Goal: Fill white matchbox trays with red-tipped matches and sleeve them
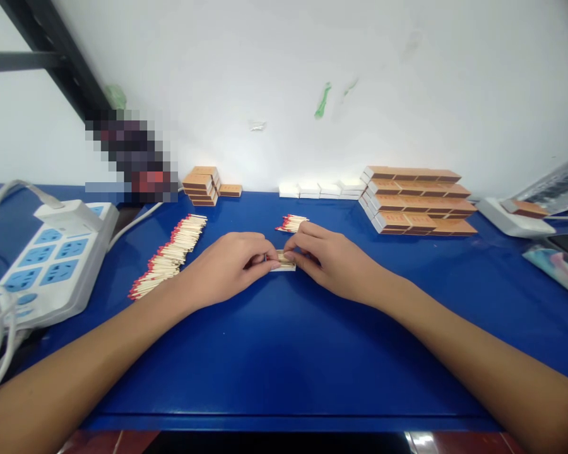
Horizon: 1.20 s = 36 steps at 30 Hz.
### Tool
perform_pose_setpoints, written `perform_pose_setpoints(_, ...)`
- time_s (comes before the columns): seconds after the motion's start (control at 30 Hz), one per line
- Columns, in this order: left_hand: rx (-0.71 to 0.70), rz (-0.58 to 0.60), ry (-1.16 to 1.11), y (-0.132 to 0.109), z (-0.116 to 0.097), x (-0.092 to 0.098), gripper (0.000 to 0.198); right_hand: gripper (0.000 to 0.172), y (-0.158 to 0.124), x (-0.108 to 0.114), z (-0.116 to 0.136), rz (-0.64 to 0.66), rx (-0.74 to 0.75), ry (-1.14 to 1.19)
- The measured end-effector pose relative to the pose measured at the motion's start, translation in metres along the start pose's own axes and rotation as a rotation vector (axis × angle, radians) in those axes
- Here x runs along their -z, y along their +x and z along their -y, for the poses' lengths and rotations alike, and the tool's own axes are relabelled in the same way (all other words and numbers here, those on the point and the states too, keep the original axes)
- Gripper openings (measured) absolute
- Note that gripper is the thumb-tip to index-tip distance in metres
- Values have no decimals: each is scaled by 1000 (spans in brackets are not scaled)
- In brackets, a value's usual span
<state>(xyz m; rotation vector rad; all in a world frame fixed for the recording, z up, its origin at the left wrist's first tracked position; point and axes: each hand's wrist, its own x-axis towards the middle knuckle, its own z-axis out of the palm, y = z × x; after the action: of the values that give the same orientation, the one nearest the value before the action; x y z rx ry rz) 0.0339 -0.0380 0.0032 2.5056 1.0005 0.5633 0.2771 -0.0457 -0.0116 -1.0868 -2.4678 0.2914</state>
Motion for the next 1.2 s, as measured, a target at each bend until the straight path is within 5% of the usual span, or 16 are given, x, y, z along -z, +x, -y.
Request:
perform_pose_setpoints(0.33,-98,9,-3,-2,5,1,18,23,-2,3,3,12,49,41)
perform_pose_setpoints(1.2,-37,-16,13,-3,-1,0,12,19,-4,9,6,-26,35,113)
